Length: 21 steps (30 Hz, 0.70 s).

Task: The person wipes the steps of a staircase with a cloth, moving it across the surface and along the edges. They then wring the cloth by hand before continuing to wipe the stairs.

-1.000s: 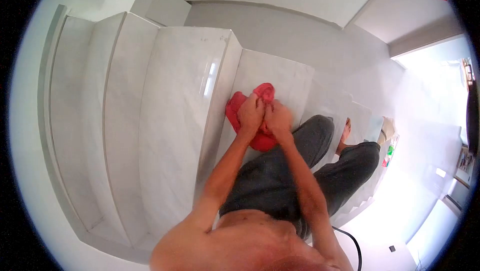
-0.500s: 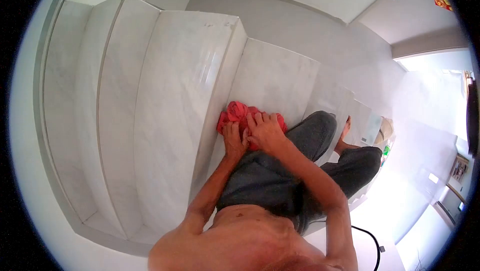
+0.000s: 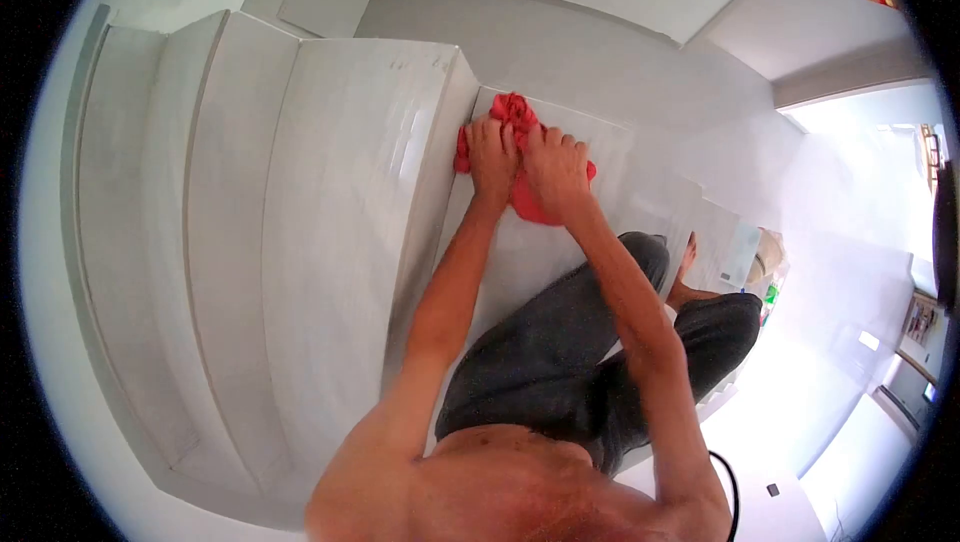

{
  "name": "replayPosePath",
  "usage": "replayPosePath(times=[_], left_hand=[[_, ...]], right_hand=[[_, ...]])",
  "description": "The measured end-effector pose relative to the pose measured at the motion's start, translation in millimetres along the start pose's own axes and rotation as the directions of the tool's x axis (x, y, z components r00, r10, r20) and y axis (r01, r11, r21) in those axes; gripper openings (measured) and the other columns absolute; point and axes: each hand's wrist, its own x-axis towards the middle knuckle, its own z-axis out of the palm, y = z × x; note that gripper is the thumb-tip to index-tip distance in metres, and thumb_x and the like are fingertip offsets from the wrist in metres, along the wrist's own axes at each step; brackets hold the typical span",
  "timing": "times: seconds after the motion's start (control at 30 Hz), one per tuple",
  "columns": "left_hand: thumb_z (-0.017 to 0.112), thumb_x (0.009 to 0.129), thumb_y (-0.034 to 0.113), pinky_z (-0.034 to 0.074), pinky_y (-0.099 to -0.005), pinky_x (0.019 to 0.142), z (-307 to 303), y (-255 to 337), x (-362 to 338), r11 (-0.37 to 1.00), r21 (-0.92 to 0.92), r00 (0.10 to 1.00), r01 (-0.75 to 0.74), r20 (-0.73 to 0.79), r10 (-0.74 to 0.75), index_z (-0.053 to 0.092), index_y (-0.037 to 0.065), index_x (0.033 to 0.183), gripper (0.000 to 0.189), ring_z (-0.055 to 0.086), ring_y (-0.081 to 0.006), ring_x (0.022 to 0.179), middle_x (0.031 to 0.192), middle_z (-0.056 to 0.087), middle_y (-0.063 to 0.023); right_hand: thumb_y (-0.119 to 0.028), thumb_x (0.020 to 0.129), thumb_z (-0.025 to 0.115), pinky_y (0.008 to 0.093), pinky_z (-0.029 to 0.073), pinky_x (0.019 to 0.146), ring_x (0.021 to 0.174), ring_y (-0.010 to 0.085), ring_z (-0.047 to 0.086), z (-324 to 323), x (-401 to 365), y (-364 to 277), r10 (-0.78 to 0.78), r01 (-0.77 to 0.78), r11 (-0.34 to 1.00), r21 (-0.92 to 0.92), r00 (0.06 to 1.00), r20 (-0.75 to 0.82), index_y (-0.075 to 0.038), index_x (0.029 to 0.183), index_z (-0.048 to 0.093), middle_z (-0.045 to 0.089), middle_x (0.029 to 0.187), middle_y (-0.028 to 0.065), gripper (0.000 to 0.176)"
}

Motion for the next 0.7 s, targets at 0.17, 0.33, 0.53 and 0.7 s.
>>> replayPosePath(times=[0.17,0.33,0.53,0.7], left_hand=[[0.06,0.096,0.013,0.042,-0.0517,0.09,13,-1,28,0.999,-0.005,0.997,-0.047,0.064,0.047,0.052,0.002,0.088,0.016,0.052,-0.0394,0.096,0.099,0.057,-0.0198],[0.064,0.093,0.014,0.044,-0.0523,0.085,-51,13,-67,0.999,0.034,1.0,-0.02,0.006,0.02,0.052,0.002,0.083,0.019,0.053,-0.0399,0.09,0.093,0.056,-0.0209],[0.068,0.084,0.007,0.044,-0.0528,0.079,-65,7,-95,0.994,0.032,0.993,0.109,0.036,-0.11,0.05,0.003,0.076,0.02,0.053,-0.0391,0.084,0.085,0.053,-0.0181],[0.067,0.083,0.009,0.046,-0.0519,0.071,-15,-7,-22,0.993,0.046,0.993,0.112,0.019,-0.113,0.049,0.003,0.076,0.02,0.055,-0.0387,0.081,0.083,0.054,-0.0177]], right_hand=[[-0.024,0.094,0.061,0.0523,0.048,0.069,0.083,0.0381,0.062,1,17,4,0.204,-0.202,0.977,0.067,0.978,-0.03,-0.01,0.127,0.055,0.062,0.097,0.0182,0.037],[-0.025,0.092,0.059,0.0506,0.05,0.063,0.08,0.0362,0.064,-4,-67,-25,-0.076,0.076,0.997,0.008,0.996,0.055,-0.007,0.131,0.053,0.063,0.095,0.0172,0.043],[-0.023,0.089,0.06,0.0504,0.049,0.066,0.08,0.0367,0.063,17,-104,-57,-0.021,0.019,1.0,0.024,0.998,0.061,-0.002,0.129,0.054,0.061,0.093,0.0168,0.045],[-0.02,0.092,0.056,0.0492,0.052,0.067,0.081,0.0335,0.066,16,-31,-33,0.079,-0.078,0.997,-0.021,0.995,0.058,-0.004,0.12,0.054,0.062,0.091,0.0139,0.032]])
